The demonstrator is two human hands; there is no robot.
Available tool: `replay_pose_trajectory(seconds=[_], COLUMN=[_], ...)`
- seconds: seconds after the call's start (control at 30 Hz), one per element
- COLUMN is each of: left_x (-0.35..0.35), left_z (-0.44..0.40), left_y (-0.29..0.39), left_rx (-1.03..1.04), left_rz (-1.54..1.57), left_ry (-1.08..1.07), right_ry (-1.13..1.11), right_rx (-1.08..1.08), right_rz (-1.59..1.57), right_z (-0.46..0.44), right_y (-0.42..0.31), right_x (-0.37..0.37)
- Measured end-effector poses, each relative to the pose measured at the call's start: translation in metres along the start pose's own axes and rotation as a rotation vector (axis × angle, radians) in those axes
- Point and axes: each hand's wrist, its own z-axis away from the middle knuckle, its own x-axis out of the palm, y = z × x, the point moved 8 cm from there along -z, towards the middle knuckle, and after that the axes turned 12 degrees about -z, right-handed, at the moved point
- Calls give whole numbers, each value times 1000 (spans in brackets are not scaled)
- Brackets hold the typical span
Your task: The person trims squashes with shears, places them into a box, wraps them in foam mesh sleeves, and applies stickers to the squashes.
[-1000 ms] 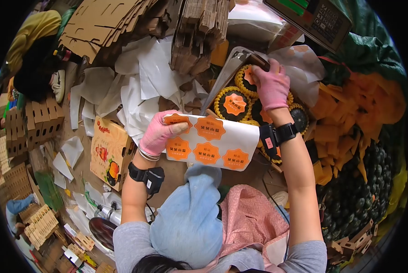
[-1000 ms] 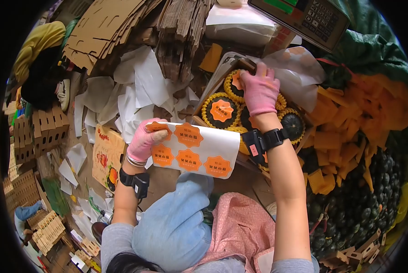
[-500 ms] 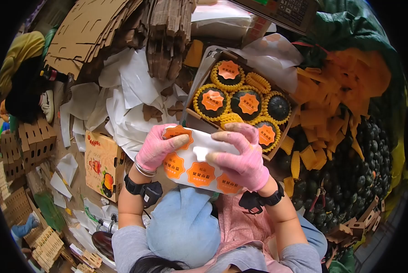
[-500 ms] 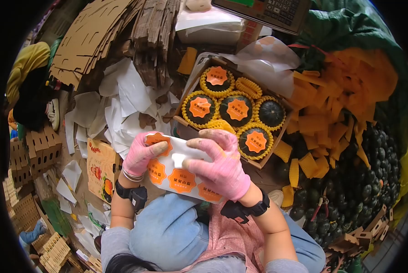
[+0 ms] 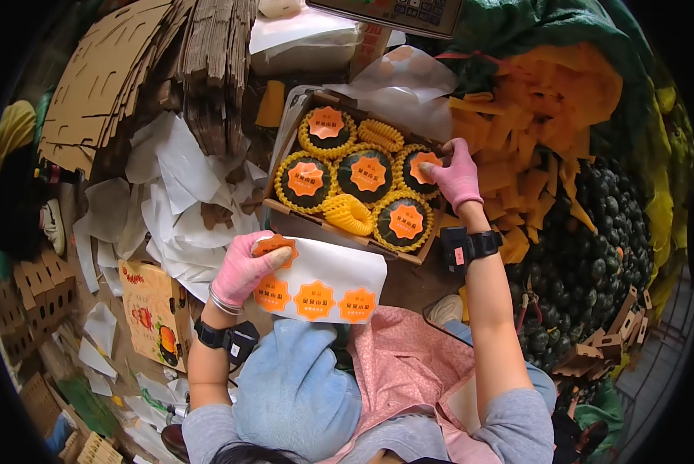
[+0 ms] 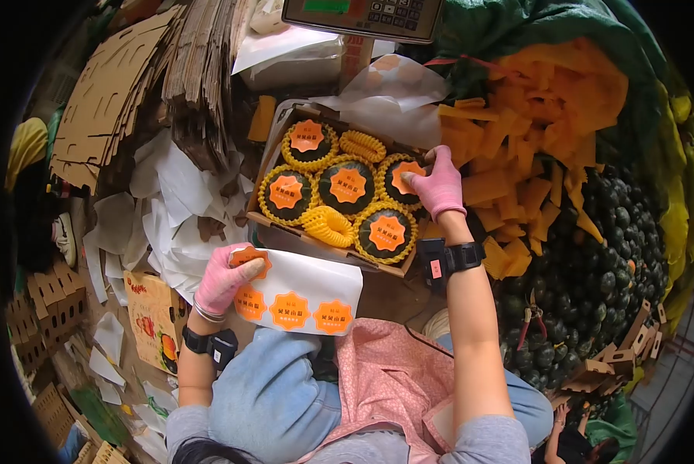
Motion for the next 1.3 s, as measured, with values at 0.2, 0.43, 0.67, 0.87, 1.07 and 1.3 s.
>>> replay_pose_trajectory(seconds=[0.2, 0.43, 0.67, 0.87, 1.07, 1.3], left_x=[-5, -13, 27, 33, 33, 6], left_z=[-1, -5, -54, -58, -53, 5], left_y=[-5, 32, 27, 23, 29, 79], left_rx=[-15, 420, 662, 557, 533, 768], left_rz=[-11, -760, -1425, -1627, -1552, -873], left_ry=[-23, 59, -71, -111, -122, -26], right_ry=[114, -137, -352, -486, -540, -910], right_rx=[-564, -536, -649, -665, -761, -423], right_rz=[564, 695, 626, 718, 696, -133], right_z=[33, 29, 5, 0, 28, 155], right_y=[-53, -103, -120, -137, -128, -157], right_x=[6, 32, 174, 158, 156, 90])
